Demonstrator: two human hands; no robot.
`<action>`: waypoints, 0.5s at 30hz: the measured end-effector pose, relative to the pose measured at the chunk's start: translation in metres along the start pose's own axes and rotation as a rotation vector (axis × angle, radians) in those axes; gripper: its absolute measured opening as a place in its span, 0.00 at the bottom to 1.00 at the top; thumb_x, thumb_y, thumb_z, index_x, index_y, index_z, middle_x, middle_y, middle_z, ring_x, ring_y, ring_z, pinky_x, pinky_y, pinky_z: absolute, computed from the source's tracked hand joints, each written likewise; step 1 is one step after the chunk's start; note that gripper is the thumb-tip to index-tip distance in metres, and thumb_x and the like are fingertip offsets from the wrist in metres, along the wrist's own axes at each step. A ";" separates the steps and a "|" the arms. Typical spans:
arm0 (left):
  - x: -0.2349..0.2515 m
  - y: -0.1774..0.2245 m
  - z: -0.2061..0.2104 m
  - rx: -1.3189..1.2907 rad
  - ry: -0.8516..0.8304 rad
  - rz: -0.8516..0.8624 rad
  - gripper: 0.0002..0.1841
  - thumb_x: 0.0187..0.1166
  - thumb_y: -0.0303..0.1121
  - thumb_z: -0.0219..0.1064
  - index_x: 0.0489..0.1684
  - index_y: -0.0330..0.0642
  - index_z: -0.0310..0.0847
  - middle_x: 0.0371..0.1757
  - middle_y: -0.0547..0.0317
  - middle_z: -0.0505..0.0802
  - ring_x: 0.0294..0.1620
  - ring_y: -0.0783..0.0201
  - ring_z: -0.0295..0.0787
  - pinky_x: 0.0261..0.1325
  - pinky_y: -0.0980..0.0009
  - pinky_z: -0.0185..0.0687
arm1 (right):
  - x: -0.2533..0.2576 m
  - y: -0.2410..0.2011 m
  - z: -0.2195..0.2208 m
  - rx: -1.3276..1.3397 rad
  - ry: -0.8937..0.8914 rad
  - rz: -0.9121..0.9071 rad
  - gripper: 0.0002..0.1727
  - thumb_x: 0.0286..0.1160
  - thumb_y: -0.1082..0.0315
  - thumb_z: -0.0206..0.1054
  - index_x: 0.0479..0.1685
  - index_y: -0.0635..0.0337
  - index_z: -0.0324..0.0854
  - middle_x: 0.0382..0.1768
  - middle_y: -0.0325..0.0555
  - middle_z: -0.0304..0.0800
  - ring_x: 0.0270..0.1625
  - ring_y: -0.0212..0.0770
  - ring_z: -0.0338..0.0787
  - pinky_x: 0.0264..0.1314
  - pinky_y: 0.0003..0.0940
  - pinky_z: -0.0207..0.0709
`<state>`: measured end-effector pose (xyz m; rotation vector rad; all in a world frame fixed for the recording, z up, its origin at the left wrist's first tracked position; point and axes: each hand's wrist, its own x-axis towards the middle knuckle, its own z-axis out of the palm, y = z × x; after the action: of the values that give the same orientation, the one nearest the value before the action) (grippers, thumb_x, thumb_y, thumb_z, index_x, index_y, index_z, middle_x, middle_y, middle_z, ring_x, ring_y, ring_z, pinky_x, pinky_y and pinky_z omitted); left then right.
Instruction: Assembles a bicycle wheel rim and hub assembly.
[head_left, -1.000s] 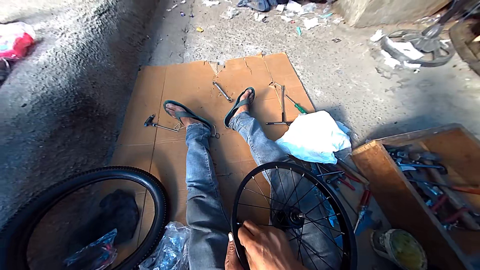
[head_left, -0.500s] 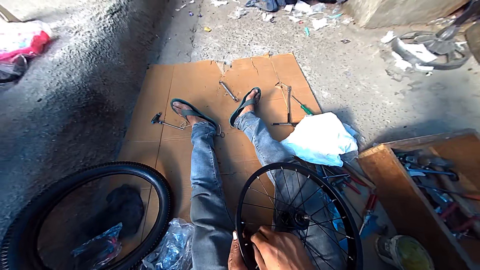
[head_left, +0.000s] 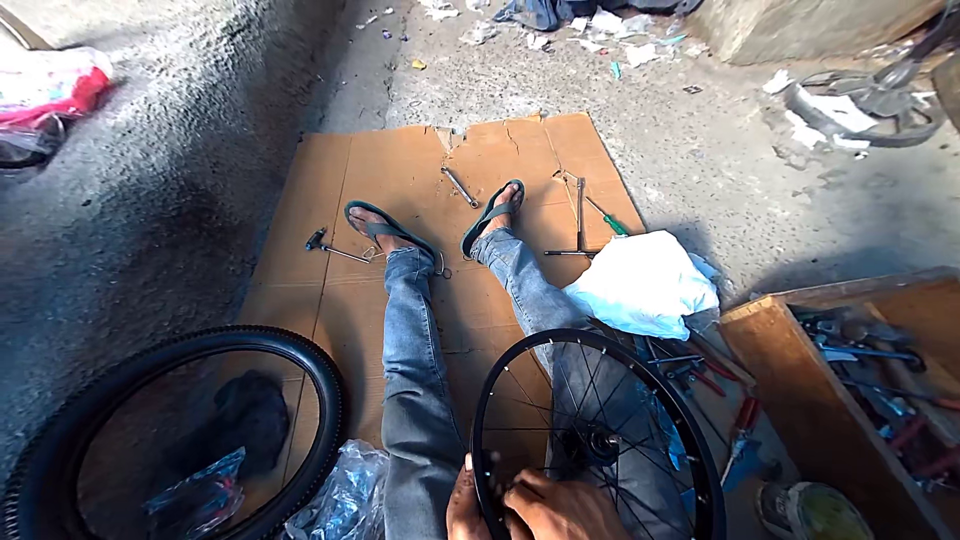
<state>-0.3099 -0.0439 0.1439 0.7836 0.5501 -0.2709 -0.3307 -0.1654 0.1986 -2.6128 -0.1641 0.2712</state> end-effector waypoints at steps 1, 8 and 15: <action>-0.006 -0.005 -0.003 -0.001 0.018 0.027 0.24 0.95 0.40 0.36 0.50 0.41 0.83 0.27 0.63 0.88 0.27 0.72 0.87 0.35 0.75 0.86 | -0.001 0.000 -0.004 0.030 0.002 0.001 0.16 0.82 0.51 0.60 0.45 0.46 0.91 0.45 0.39 0.93 0.30 0.42 0.91 0.24 0.44 0.82; -0.018 -0.013 -0.001 -0.015 0.032 0.061 0.24 0.96 0.43 0.38 0.58 0.40 0.80 0.44 0.54 0.94 0.50 0.65 0.93 0.58 0.63 0.89 | 0.021 0.002 -0.007 -0.055 -0.027 -0.075 0.17 0.84 0.53 0.58 0.57 0.46 0.89 0.59 0.41 0.90 0.37 0.44 0.94 0.32 0.43 0.87; -0.020 -0.016 -0.001 -0.018 0.062 0.029 0.24 0.96 0.43 0.37 0.54 0.39 0.80 0.32 0.56 0.91 0.35 0.66 0.91 0.44 0.67 0.90 | 0.014 0.001 -0.004 -0.139 0.020 0.005 0.13 0.77 0.56 0.61 0.39 0.47 0.91 0.39 0.41 0.92 0.32 0.43 0.92 0.26 0.42 0.83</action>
<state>-0.3334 -0.0534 0.1452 0.7836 0.5983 -0.2155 -0.3164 -0.1663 0.1996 -2.7530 -0.1757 0.2426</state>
